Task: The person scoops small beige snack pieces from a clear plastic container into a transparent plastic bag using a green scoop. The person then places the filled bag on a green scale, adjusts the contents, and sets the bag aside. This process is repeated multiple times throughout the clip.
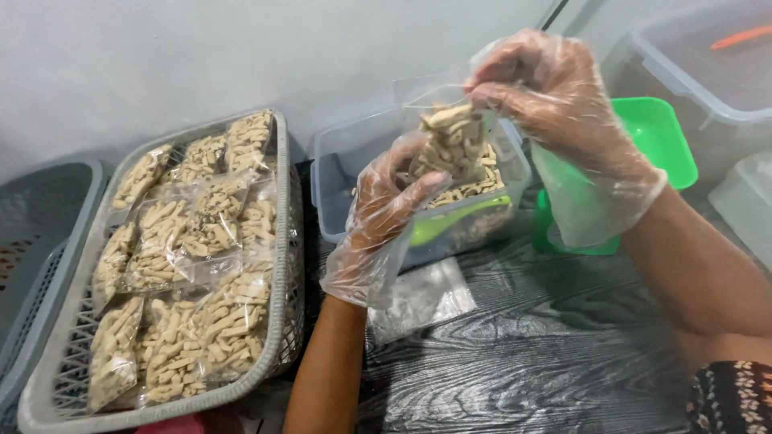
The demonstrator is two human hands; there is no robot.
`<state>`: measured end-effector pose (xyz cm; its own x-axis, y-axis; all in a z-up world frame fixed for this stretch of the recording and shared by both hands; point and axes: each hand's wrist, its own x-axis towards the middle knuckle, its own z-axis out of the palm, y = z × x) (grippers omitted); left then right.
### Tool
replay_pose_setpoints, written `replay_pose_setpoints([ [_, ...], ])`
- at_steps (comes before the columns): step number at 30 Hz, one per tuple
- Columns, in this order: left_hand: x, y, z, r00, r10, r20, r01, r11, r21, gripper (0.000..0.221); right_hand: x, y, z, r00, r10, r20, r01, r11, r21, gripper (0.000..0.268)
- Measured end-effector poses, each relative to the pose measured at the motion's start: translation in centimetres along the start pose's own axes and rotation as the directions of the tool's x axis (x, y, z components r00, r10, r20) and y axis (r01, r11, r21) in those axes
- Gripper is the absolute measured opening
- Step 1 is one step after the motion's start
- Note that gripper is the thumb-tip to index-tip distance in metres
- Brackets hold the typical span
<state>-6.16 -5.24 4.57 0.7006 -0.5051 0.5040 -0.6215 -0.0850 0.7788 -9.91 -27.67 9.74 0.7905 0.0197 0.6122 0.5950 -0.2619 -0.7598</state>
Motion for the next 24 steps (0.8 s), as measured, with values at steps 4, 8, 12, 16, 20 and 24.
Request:
replay_pose_setpoints([
  [4,2.3,1.0,3.2,0.975,0.218,-0.032,-0.212,0.969,0.130,0.034,-2.4,-1.2,-4.2,0.982,-0.151,-0.112,0.134,0.981,-0.143,0.015],
  [8,4.4,1.6,7.3,0.979,0.187,-0.075,-0.190,0.982,-0.022,0.032,-4.9,-0.8,-7.8,0.960,-0.183,-0.213,0.122,0.955,-0.270,0.022],
  [12,5.2,1.6,9.6,0.960,0.264,-0.088,-0.260,0.964,0.062,0.017,-7.2,-1.0,-9.6,0.954,-0.209,-0.214,0.161,0.962,-0.222,0.017],
  [16,4.8,1.1,10.5,0.884,0.435,-0.170,-0.423,0.900,0.103,0.007,-9.2,-1.5,-10.9,0.916,-0.399,-0.044,0.357,0.859,-0.367,0.011],
  [20,4.1,1.4,10.8,0.839,0.528,-0.136,-0.512,0.849,0.132,0.019,-11.6,-1.7,-11.3,0.922,-0.376,0.093,0.357,0.731,-0.582,0.008],
  [24,3.8,0.9,11.3,0.875,0.478,-0.082,-0.476,0.878,0.043,0.014,-12.0,-1.3,-10.9,0.904,-0.420,0.077,0.402,0.777,-0.485,0.008],
])
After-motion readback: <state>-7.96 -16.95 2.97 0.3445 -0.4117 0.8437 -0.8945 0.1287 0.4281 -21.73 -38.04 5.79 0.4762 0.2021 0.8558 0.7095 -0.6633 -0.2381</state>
